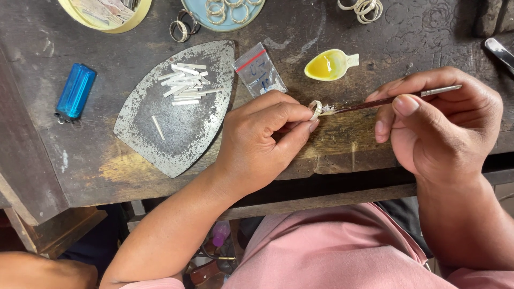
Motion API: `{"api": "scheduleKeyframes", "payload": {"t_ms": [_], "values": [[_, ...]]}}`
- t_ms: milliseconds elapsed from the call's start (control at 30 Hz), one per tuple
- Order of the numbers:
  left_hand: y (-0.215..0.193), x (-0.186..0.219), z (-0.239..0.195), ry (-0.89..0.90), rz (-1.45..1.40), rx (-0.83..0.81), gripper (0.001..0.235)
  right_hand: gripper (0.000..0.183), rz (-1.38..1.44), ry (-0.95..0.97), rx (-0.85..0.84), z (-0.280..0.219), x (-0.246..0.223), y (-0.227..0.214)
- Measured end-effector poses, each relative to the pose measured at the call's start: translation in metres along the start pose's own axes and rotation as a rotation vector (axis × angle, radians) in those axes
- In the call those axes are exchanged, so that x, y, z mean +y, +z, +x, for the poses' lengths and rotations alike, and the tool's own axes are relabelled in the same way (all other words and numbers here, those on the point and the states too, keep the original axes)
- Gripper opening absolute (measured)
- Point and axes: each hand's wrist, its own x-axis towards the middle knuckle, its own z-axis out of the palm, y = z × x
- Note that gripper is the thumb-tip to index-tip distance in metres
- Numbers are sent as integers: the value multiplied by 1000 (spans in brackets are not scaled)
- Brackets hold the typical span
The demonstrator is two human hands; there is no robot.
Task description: The person uses a small brush to apply a yellow liquid from a container onto a small ring held in the left hand. The person repeatedly dips the brush into the liquid and coats the ring's surface. The ring is rotated to cover different areas, and the process continues throughout the clip.
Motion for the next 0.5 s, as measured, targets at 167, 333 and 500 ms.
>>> {"api": "scheduleKeyframes", "payload": {"t_ms": [167, 333, 500], "values": [[0, 0, 0, 7, -4, -1, 9, 13, 14, 0, 4, 0, 0, 0], [0, 0, 1, 20, -3, -1, 9, 12, 14, 3, -8, 0, 0, 1], [0, 0, 1, 10, -1, -6, 9, 12, 11, -11, 13, 1, 0, 0]]}}
